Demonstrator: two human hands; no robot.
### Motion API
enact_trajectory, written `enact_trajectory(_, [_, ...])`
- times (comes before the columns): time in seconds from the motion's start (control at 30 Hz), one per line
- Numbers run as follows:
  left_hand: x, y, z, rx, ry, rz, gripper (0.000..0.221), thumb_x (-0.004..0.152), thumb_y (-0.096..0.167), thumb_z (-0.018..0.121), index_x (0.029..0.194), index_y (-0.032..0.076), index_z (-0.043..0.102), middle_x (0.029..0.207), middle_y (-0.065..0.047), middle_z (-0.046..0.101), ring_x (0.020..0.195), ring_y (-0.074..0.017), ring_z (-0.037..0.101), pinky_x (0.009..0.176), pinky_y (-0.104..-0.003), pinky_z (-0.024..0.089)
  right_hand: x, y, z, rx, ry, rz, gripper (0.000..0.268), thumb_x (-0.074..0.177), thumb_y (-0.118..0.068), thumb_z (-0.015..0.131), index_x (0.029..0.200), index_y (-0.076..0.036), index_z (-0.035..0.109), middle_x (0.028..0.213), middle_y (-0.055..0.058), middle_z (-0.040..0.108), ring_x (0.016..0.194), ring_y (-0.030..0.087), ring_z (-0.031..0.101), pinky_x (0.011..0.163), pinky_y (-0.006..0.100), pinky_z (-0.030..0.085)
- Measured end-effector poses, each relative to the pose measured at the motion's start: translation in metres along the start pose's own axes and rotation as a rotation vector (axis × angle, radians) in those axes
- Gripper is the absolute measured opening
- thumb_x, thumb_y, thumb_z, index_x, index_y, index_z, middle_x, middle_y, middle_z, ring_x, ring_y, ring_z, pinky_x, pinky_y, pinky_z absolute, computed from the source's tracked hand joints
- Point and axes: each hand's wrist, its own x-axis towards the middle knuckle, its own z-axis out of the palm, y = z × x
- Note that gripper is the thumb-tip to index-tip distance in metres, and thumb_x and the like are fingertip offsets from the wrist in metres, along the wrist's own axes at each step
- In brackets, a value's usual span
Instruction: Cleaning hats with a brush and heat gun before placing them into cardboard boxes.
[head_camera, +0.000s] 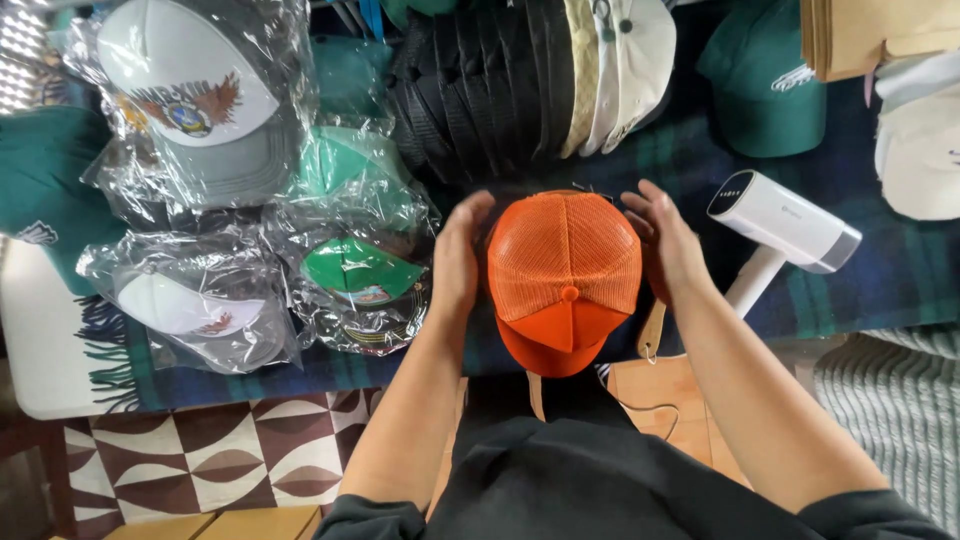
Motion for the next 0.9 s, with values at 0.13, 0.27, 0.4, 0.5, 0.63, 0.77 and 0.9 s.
enact_trajectory(0.13, [0.004,0.018,0.012,-0.079,0.018,-0.059,0.053,0.108,0.038,0.035,0.135,0.004,0.064,0.137,-0.02,0.064,0.136,-0.0351,0.054,0.119,-0.048,0.037,0.0,-0.022,0.023,0.117,-0.003,0.103,0.055,0.108,-0.048,0.04,0.154,-0.019,0.045,0.15,0.015,0.054,0.139,0.032,0.05,0.115,0.053,0.04])
enact_trajectory(0.27, [0.005,0.019,0.013,0.016,-0.067,0.037,0.051,0.108,0.037,0.036,0.129,0.005,0.07,0.13,-0.018,0.069,0.13,-0.0326,0.059,0.117,-0.046,0.04,-0.004,-0.026,0.03,0.179,-0.073,0.156,0.053,0.107,-0.039,0.041,0.153,-0.014,0.045,0.151,0.02,0.051,0.141,0.036,0.047,0.12,0.055,0.034])
enact_trajectory(0.4, [0.01,0.023,0.013,0.025,-0.167,0.056,0.053,0.108,0.037,0.033,0.132,0.007,0.069,0.134,-0.017,0.067,0.134,-0.0325,0.057,0.119,-0.045,0.036,0.007,-0.016,0.029,0.22,-0.104,0.19,0.052,0.106,-0.038,0.041,0.154,-0.019,0.045,0.147,0.015,0.055,0.138,0.033,0.051,0.119,0.054,0.037])
enact_trajectory(0.5, [0.01,0.018,0.012,0.011,-0.199,0.07,0.053,0.108,0.036,0.032,0.132,0.005,0.069,0.135,-0.018,0.067,0.135,-0.0337,0.055,0.121,-0.047,0.033,0.015,-0.004,0.024,0.245,-0.123,0.238,0.053,0.109,-0.035,0.036,0.159,-0.018,0.039,0.13,0.011,0.062,0.128,0.029,0.057,0.116,0.051,0.041])
enact_trajectory(0.63, [0.017,0.008,0.008,0.004,-0.233,0.061,0.05,0.106,0.034,0.037,0.134,0.006,0.068,0.138,-0.018,0.065,0.138,-0.0357,0.053,0.121,-0.049,0.031,0.023,0.012,0.019,0.296,-0.167,0.25,0.056,0.108,-0.036,0.037,0.161,-0.018,0.035,0.15,0.015,0.053,0.139,0.035,0.05,0.119,0.056,0.036])
enact_trajectory(0.77, [0.023,-0.005,0.003,0.048,-0.235,0.001,0.05,0.105,0.033,0.037,0.134,0.007,0.068,0.139,-0.02,0.064,0.139,-0.039,0.05,0.121,-0.049,0.031,0.015,0.006,0.027,0.405,-0.151,0.214,0.057,0.108,-0.034,0.038,0.162,-0.016,0.033,0.156,0.016,0.048,0.144,0.035,0.046,0.12,0.057,0.032])
enact_trajectory(0.9, [0.013,-0.021,-0.003,0.103,-0.137,-0.013,0.05,0.106,0.031,0.035,0.132,0.006,0.069,0.135,-0.02,0.066,0.136,-0.039,0.054,0.12,-0.049,0.033,-0.008,-0.013,0.031,0.363,-0.064,0.128,0.051,0.109,-0.029,0.037,0.157,-0.01,0.041,0.149,0.014,0.053,0.14,0.031,0.049,0.121,0.053,0.033])
